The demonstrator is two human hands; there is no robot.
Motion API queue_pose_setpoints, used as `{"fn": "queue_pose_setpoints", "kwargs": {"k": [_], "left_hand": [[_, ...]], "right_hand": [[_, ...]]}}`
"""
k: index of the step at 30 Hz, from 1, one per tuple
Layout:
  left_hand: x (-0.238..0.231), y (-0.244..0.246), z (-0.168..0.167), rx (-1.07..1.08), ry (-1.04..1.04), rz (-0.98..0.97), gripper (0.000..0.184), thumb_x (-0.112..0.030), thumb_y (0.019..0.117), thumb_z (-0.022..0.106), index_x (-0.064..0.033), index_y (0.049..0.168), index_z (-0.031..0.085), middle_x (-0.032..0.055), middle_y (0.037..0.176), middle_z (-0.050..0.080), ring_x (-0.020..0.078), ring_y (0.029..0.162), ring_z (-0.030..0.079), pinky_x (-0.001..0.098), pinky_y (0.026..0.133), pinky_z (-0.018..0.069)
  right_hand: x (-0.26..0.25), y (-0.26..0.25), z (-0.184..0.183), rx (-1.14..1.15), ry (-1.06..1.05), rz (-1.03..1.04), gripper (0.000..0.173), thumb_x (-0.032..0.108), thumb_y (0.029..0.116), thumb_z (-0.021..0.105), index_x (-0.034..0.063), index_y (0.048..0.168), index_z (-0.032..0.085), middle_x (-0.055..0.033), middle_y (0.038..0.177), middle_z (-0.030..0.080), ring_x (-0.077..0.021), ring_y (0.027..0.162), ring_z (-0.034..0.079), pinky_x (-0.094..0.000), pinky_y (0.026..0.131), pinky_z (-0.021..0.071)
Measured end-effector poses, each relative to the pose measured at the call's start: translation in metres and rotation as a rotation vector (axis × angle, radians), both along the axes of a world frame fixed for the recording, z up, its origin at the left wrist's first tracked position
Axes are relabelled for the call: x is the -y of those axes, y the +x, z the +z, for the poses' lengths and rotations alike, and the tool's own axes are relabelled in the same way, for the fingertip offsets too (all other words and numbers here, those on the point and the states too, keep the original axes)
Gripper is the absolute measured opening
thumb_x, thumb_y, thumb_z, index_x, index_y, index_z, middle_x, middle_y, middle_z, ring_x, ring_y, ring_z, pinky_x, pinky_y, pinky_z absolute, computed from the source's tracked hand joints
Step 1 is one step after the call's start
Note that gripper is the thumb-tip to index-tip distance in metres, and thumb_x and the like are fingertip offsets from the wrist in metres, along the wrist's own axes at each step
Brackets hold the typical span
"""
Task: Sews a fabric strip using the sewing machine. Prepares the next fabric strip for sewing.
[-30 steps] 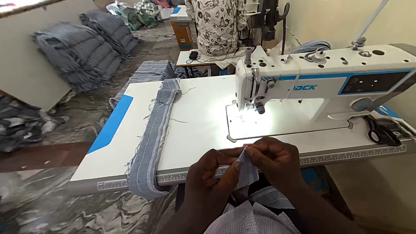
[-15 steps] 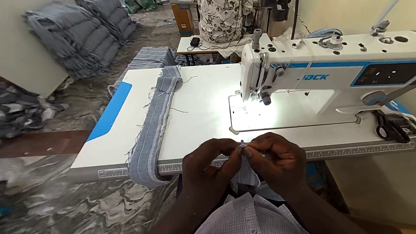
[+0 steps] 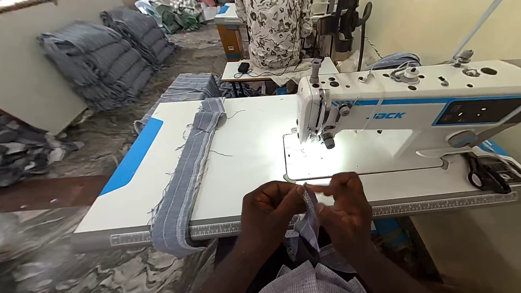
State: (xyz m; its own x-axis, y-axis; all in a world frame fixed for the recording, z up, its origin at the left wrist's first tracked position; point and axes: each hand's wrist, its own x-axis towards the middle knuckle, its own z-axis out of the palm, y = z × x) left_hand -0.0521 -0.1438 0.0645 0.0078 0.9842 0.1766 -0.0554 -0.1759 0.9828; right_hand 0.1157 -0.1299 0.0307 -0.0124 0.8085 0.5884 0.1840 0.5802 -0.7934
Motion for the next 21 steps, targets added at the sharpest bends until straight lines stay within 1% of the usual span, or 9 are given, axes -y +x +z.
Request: {"fn": "queue_pose_setpoints", "kwargs": {"k": [2, 4, 6, 8, 10, 14, 17, 19, 21], "left_hand": [[-0.012, 0.007, -0.009, -0.181, -0.005, -0.043, 0.012, -0.017, 0.1002, 0.066, -0.0074, 0.099, 0.072, 0.0064, 0.079, 0.072, 0.0169, 0.064, 0.071, 0.033, 0.06, 0.0633], [-0.032, 0.009, -0.014, -0.505, -0.035, -0.144, 0.016, -0.028, 0.1022, 0.064, -0.0157, 0.094, 0.071, -0.0047, 0.073, 0.07, 0.0083, 0.059, 0.066, 0.027, 0.053, 0.0582], [-0.059, 0.012, -0.018, -0.586, -0.176, -0.272, 0.022, -0.031, 0.1039, 0.061, -0.0143, 0.094, 0.071, -0.0044, 0.076, 0.072, 0.0087, 0.063, 0.069, 0.0291, 0.058, 0.0605], [-0.091, 0.019, -0.033, -0.539, -0.29, -0.285, 0.022, -0.028, 0.1041, 0.061, -0.0097, 0.094, 0.07, -0.0009, 0.079, 0.075, 0.0115, 0.067, 0.072, 0.0319, 0.065, 0.063], [-0.118, 0.027, -0.05, -0.612, -0.319, -0.237, 0.023, -0.029, 0.1039, 0.061, -0.0093, 0.096, 0.07, -0.0001, 0.079, 0.075, 0.0122, 0.066, 0.072, 0.0337, 0.064, 0.0635], [-0.146, 0.028, -0.054, -1.038, -0.28, -0.147, 0.026, -0.038, 0.099, 0.061, -0.0125, 0.101, 0.066, 0.0033, 0.072, 0.063, 0.0215, 0.067, 0.064, 0.0478, 0.064, 0.0549], [-0.125, 0.016, -0.06, -1.155, 0.005, -0.013, 0.033, -0.044, 0.0972, 0.067, -0.0137, 0.11, 0.063, 0.0006, 0.071, 0.062, 0.0218, 0.065, 0.064, 0.0471, 0.059, 0.0539], [-0.1, 0.014, -0.071, -1.158, 0.295, 0.004, 0.04, -0.047, 0.0979, 0.064, -0.0156, 0.121, 0.066, 0.0009, 0.091, 0.065, 0.0197, 0.079, 0.065, 0.0423, 0.065, 0.0563], [-0.084, 0.02, -0.081, -1.224, 0.361, -0.042, 0.059, -0.059, 0.0999, 0.052, -0.021, 0.146, 0.057, 0.004, 0.119, 0.063, 0.0251, 0.099, 0.058, 0.0446, 0.077, 0.0478]], "right_hand": [[-0.009, 0.011, -0.004, 0.032, -0.242, -0.042, 0.014, 0.033, 0.0875, 0.073, 0.0206, 0.093, 0.074, 0.0015, 0.119, 0.059, -0.0097, 0.102, 0.06, -0.0273, 0.077, 0.0557], [-0.02, 0.025, -0.008, 0.086, -0.446, -0.031, 0.013, 0.025, 0.0897, 0.07, 0.0165, 0.081, 0.069, 0.0027, 0.089, 0.067, -0.0091, 0.068, 0.06, -0.0269, 0.053, 0.0502], [-0.03, 0.036, -0.014, 0.237, -0.484, -0.067, 0.016, 0.028, 0.0952, 0.067, 0.0147, 0.086, 0.067, 0.0016, 0.066, 0.06, -0.0104, 0.049, 0.053, -0.0272, 0.043, 0.0438], [-0.038, 0.037, -0.026, 0.518, -0.261, -0.312, 0.018, 0.033, 0.0955, 0.072, 0.016, 0.098, 0.075, 0.0027, 0.074, 0.06, -0.0112, 0.061, 0.056, -0.0304, 0.053, 0.0501], [-0.044, 0.028, -0.038, 0.71, -0.157, -0.373, 0.027, 0.023, 0.0957, 0.069, 0.012, 0.119, 0.075, -0.0089, 0.105, 0.065, -0.0281, 0.098, 0.061, -0.0462, 0.083, 0.0538], [-0.076, 0.03, -0.06, 0.92, -0.133, -0.258, 0.028, 0.015, 0.092, 0.065, 0.0178, 0.118, 0.077, -0.0064, 0.112, 0.065, -0.029, 0.105, 0.059, -0.0456, 0.083, 0.0529], [-0.116, 0.061, -0.058, 0.953, 0.041, -0.025, 0.025, 0.016, 0.0943, 0.061, 0.0264, 0.11, 0.078, 0.0007, 0.111, 0.068, -0.0286, 0.114, 0.058, -0.0465, 0.089, 0.0511], [-0.132, 0.075, -0.058, 0.924, 0.141, 0.103, 0.029, 0.015, 0.0965, 0.058, 0.0278, 0.112, 0.079, 0.0024, 0.113, 0.067, -0.0265, 0.114, 0.055, -0.0435, 0.094, 0.0491], [-0.135, 0.079, -0.06, 0.911, 0.169, 0.138, 0.029, 0.014, 0.0969, 0.057, 0.025, 0.11, 0.08, 0.0015, 0.113, 0.067, -0.0252, 0.113, 0.055, -0.0417, 0.094, 0.0485]]}}
